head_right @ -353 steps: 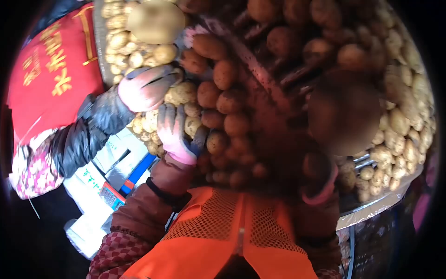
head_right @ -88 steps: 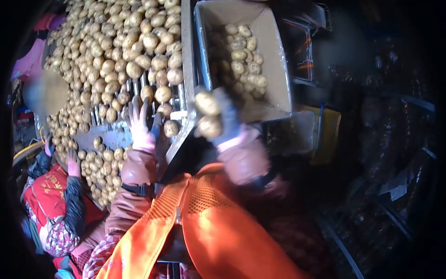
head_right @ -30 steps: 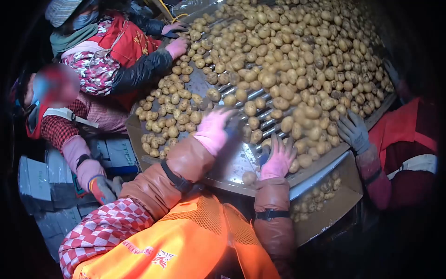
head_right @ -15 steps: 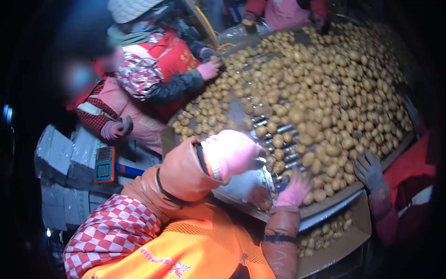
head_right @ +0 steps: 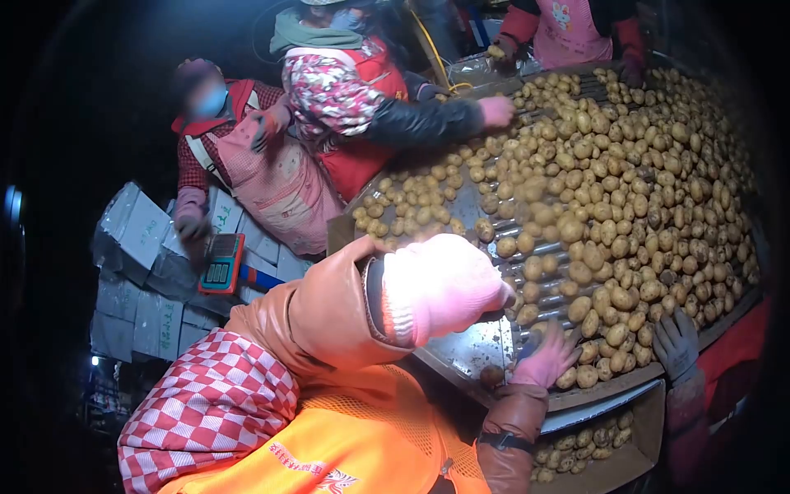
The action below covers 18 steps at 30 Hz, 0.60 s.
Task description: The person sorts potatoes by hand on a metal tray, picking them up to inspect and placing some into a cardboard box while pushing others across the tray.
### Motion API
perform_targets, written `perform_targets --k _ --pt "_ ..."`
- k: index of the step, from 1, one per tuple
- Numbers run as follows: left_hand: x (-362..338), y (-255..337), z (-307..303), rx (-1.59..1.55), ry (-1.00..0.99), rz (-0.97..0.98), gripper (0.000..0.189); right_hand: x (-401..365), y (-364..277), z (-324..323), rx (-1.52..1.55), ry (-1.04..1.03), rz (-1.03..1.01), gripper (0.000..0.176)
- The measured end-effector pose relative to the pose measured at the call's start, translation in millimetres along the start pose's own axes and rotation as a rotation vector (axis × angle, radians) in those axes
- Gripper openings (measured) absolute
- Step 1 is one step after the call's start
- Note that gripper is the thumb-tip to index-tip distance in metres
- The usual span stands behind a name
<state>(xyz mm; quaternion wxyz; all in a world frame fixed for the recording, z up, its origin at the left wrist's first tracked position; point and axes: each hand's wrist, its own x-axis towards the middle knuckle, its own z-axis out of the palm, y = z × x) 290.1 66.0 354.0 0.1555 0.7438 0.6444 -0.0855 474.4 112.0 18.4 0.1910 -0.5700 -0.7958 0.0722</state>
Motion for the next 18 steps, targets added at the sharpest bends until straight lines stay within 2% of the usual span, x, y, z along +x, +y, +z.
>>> perform_targets --k 4,7,10,13,18 --pt "8 5 7 0.043 -0.035 0.012 0.014 -1 3 3 0.005 -0.006 -0.016 0.045" --pt "11 16 -11 -0.059 -0.226 -0.112 0.016 0 2 0 0.015 -0.004 -0.013 0.046" --pt "12 15 1 -0.032 -0.118 -0.059 0.017 0 2 1 0.029 -0.017 -0.008 0.047" --pt "15 20 4 -0.113 -0.118 -0.062 0.018 -2 1 -2 0.030 -0.023 0.011 0.046" --pt "24 16 10 -0.017 -0.119 -0.011 0.017 1 3 1 0.024 0.007 -0.021 0.044"
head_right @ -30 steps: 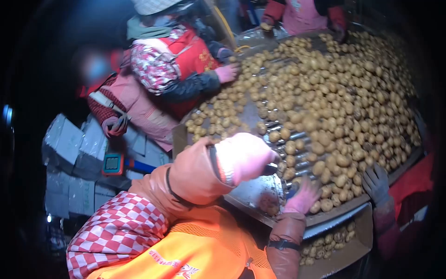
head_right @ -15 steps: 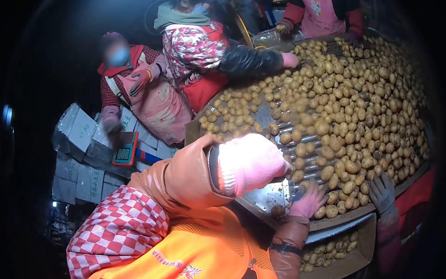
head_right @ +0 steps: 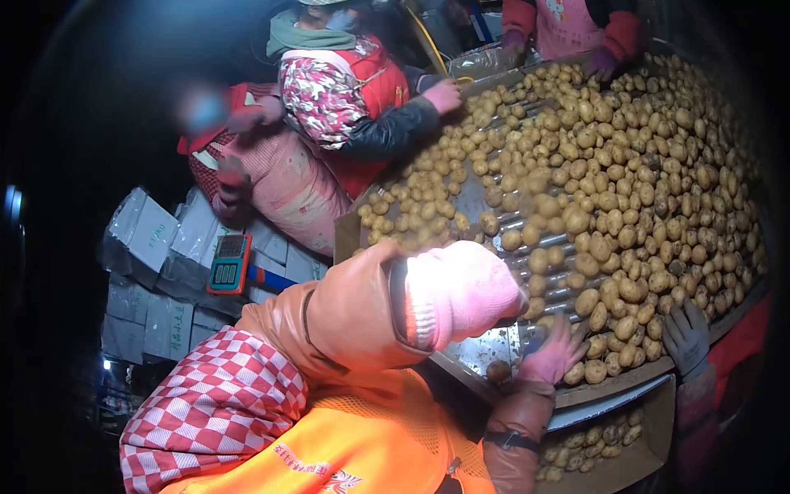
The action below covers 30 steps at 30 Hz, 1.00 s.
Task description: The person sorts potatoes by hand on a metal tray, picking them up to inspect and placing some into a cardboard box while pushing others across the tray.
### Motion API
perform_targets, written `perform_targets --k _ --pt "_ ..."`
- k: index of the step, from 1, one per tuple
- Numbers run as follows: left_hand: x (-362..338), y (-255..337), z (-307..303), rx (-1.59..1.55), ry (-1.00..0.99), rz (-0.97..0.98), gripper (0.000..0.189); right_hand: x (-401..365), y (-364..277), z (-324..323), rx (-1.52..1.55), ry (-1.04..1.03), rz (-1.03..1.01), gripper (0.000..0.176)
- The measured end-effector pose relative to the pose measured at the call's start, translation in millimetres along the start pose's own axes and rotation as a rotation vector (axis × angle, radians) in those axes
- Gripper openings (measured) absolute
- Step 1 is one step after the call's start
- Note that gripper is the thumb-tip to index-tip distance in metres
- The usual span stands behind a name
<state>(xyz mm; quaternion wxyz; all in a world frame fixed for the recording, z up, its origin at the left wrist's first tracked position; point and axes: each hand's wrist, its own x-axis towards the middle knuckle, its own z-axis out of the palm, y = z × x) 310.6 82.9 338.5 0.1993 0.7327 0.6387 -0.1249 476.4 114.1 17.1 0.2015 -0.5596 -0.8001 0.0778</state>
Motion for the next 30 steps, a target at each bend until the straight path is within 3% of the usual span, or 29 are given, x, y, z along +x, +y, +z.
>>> perform_targets --k 14,16,19,21,23,27,30 --pt "14 -13 10 -0.076 -0.053 -0.065 0.019 8 1 0 -0.067 -0.089 0.033 0.047" --pt "14 -17 8 -0.256 -0.085 -0.212 0.018 7 4 -1 -0.057 -0.137 0.045 0.064" --pt "12 -22 14 -0.259 -0.070 -0.295 0.014 4 7 1 -0.078 -0.166 0.057 0.081" --pt "13 -22 13 -0.314 -0.066 -0.336 0.017 1 11 7 -0.030 -0.108 0.037 0.080" --pt "15 -21 17 -0.351 -0.024 -0.339 0.035 5 8 0 -0.016 -0.135 0.041 0.075" --pt "21 -5 9 -0.325 -0.072 -0.328 0.031 8 2 -13 0.044 -0.146 0.033 0.058" --pt "32 -2 23 -0.098 -0.073 -0.111 0.021 -1 10 -7 0.070 -0.094 0.019 0.048"
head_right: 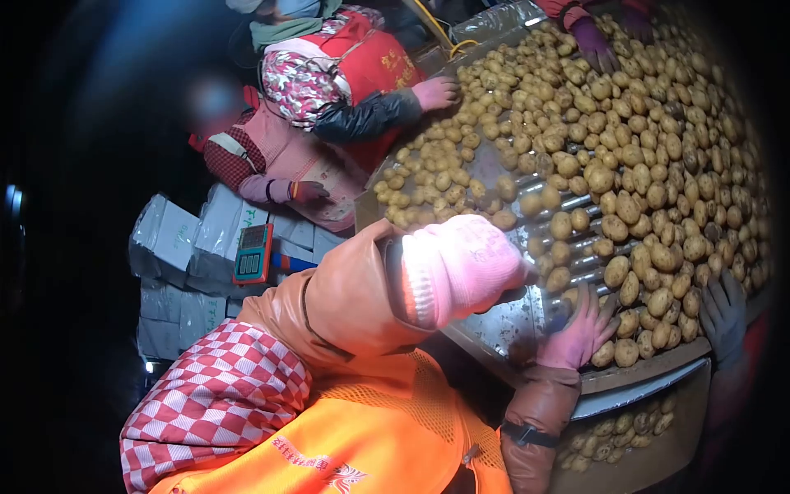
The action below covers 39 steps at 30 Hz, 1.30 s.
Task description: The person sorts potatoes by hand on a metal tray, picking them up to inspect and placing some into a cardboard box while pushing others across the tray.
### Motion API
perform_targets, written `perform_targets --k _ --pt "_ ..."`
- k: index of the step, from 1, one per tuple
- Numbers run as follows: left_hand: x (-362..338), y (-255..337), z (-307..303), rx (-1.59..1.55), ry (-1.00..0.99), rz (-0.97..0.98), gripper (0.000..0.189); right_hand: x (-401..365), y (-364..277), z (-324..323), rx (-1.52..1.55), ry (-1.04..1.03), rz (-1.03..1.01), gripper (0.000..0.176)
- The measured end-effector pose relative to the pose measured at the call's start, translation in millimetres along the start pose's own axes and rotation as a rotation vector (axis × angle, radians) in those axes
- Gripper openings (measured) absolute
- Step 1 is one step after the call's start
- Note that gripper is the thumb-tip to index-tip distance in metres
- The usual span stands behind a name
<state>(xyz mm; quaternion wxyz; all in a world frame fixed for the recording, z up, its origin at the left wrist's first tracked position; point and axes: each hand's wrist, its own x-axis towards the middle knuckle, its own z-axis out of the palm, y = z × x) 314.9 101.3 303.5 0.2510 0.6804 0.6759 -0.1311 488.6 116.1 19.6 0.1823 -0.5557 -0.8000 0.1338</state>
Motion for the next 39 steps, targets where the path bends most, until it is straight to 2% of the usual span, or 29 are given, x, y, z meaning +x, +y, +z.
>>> perform_targets --k 1,2,3,5,6,7,8,9,10,12,14,15,16,18,19,20,23,24,29,32,34,36,38,39 --pt "9 -2 12 0.108 0.020 0.109 0.019 0 2 4 -0.004 -0.002 0.001 0.049" --pt "22 -2 23 0.120 0.016 0.111 0.017 3 7 10 -0.008 -0.005 0.001 0.049" --pt "38 -1 37 0.117 -0.018 0.150 0.017 -2 10 4 -0.048 -0.085 0.048 0.065" --pt "52 -2 42 0.104 -0.088 0.181 0.021 2 5 3 -0.077 -0.237 0.099 0.108" --pt "48 -24 47 0.057 0.028 0.072 0.028 25 -13 4 0.065 -0.120 -0.007 0.090" --pt "71 -38 67 0.149 -0.002 0.119 0.035 14 -7 28 0.027 0.001 -0.013 0.070" --pt "101 -48 94 0.128 -0.032 0.104 0.045 11 -2 36 0.129 0.043 0.038 0.060" --pt "113 -68 127 0.145 0.132 0.137 0.052 18 -3 38 0.147 0.028 0.040 0.060" --pt "121 -79 143 0.138 0.047 -0.005 0.064 23 -8 38 0.185 0.055 0.034 0.057" --pt "136 -124 192 0.241 0.337 0.054 0.076 35 -24 39 0.220 0.140 0.050 0.054" --pt "146 -146 215 0.179 0.431 0.066 0.084 44 -25 40 0.125 0.088 0.041 0.048" --pt "152 -158 222 0.129 0.475 0.056 0.087 49 -26 44 0.122 0.098 0.052 0.050" --pt "155 -177 232 0.234 0.415 0.025 0.087 52 -27 46 0.118 0.108 0.062 0.053" --pt "149 -181 226 0.234 0.355 -0.016 0.085 53 -30 46 0.078 0.069 0.050 0.052" --pt "155 -182 226 0.220 0.451 0.057 0.084 57 -30 47 0.049 0.070 0.044 0.051" --pt "159 -188 223 0.212 0.463 0.083 0.083 61 -33 47 0.019 0.070 0.037 0.049" --pt "143 -191 227 0.159 0.483 0.044 0.080 60 -46 48 -0.083 0.032 0.002 0.049" --pt "147 -192 229 0.132 0.513 0.087 0.078 61 -42 45 -0.082 0.045 -0.007 0.050" --pt "135 -204 234 0.057 0.572 0.062 0.070 47 -66 47 -0.172 0.099 -0.017 0.058" --pt "134 -207 228 0.063 0.497 0.064 0.068 33 -107 38 -0.311 -0.258 0.067 0.060" --pt "113 -210 208 -0.030 0.343 0.052 0.068 0 -128 73 -0.005 -0.091 -0.021 0.070" --pt "105 -214 218 -0.158 0.259 0.074 0.061 -16 -151 74 -0.067 -0.188 -0.096 0.075" --pt "72 -226 219 -0.188 0.354 0.131 0.061 -22 -153 68 -0.011 -0.258 -0.152 0.078" --pt "52 -238 223 -0.184 0.380 0.084 0.059 -26 -142 73 0.017 -0.343 -0.117 0.074"
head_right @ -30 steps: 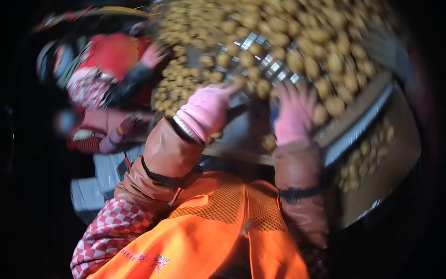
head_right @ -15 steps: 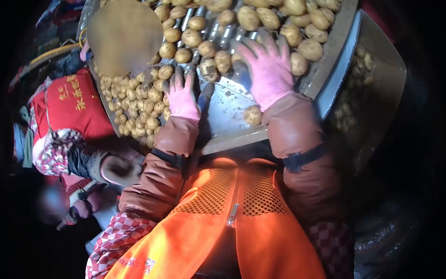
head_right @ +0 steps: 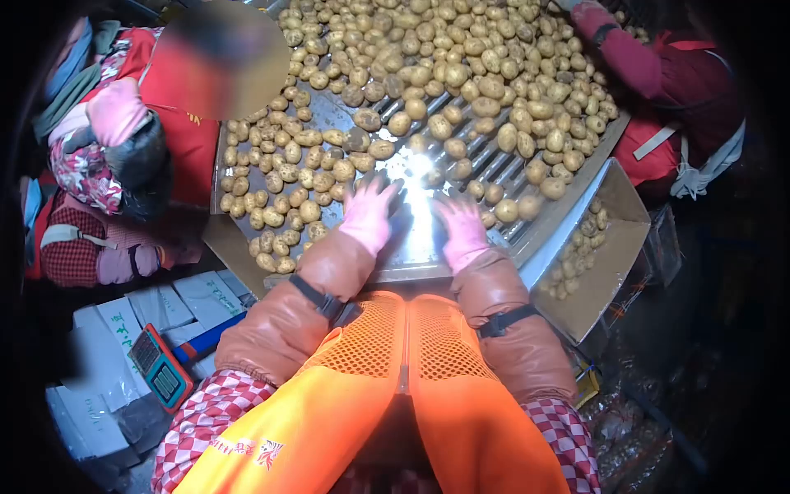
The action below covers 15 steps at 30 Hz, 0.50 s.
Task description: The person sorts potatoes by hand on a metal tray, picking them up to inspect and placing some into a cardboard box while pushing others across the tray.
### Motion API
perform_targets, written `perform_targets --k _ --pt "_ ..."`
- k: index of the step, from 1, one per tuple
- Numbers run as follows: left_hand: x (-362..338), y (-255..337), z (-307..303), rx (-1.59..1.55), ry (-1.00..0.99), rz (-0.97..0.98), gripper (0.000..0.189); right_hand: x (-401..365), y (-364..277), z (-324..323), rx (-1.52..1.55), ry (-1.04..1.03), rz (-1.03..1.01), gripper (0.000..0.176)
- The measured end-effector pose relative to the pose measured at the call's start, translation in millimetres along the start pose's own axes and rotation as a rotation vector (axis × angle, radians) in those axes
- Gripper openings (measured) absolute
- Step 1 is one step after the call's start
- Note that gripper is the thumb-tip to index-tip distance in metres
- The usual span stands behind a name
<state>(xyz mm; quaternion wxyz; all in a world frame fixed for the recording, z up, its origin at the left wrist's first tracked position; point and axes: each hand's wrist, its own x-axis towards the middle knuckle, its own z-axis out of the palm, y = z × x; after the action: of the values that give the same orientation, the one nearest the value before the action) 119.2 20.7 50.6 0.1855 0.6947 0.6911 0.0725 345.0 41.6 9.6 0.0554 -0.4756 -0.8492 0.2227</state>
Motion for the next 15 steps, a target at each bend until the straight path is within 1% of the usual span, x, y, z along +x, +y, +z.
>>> perform_targets --k 1,2,3,5,6,8,9,10,11,12,13,14,15 --pt "-16 -11 -6 0.012 0.029 -0.043 0.058 -3 10 -2 -0.081 -0.012 0.017 0.068" --pt "-24 -14 -27 0.103 -0.023 -0.112 0.063 -10 27 -6 -0.074 0.156 0.004 0.066" --pt "-28 -31 -17 0.080 0.040 -0.159 0.066 -20 36 -6 -0.057 0.313 -0.008 0.064" --pt "-47 -63 -41 0.123 0.122 -0.343 0.068 -37 3 -22 -0.079 0.414 0.193 0.063" --pt "-53 -83 -39 0.094 0.134 -0.371 0.068 -40 -4 -9 -0.160 0.395 0.266 0.064" --pt "-64 -122 -8 0.033 0.160 -0.422 0.068 -45 -2 5 -0.348 0.318 0.271 0.068" --pt "-61 -123 -6 0.185 0.051 -0.420 0.068 -40 -14 -10 -0.295 0.175 0.399 0.076" --pt "-58 -119 -2 0.156 0.092 -0.442 0.064 -41 -6 -3 -0.272 0.267 0.396 0.083" --pt "-63 -108 -12 0.128 0.086 -0.437 0.063 -46 -10 -6 -0.275 0.293 0.373 0.081" --pt "-74 -92 -14 0.088 0.063 -0.424 0.063 -61 -13 -16 -0.264 0.196 0.415 0.079" --pt "-79 -91 2 0.140 0.117 -0.391 0.066 -68 -7 -11 -0.308 0.122 0.477 0.073" --pt "-77 -94 6 0.160 0.116 -0.377 0.067 -69 -11 -13 -0.273 0.150 0.433 0.065" --pt "-91 -93 15 0.124 0.088 -0.397 0.066 -87 -10 -1 -0.268 0.141 0.423 0.065"
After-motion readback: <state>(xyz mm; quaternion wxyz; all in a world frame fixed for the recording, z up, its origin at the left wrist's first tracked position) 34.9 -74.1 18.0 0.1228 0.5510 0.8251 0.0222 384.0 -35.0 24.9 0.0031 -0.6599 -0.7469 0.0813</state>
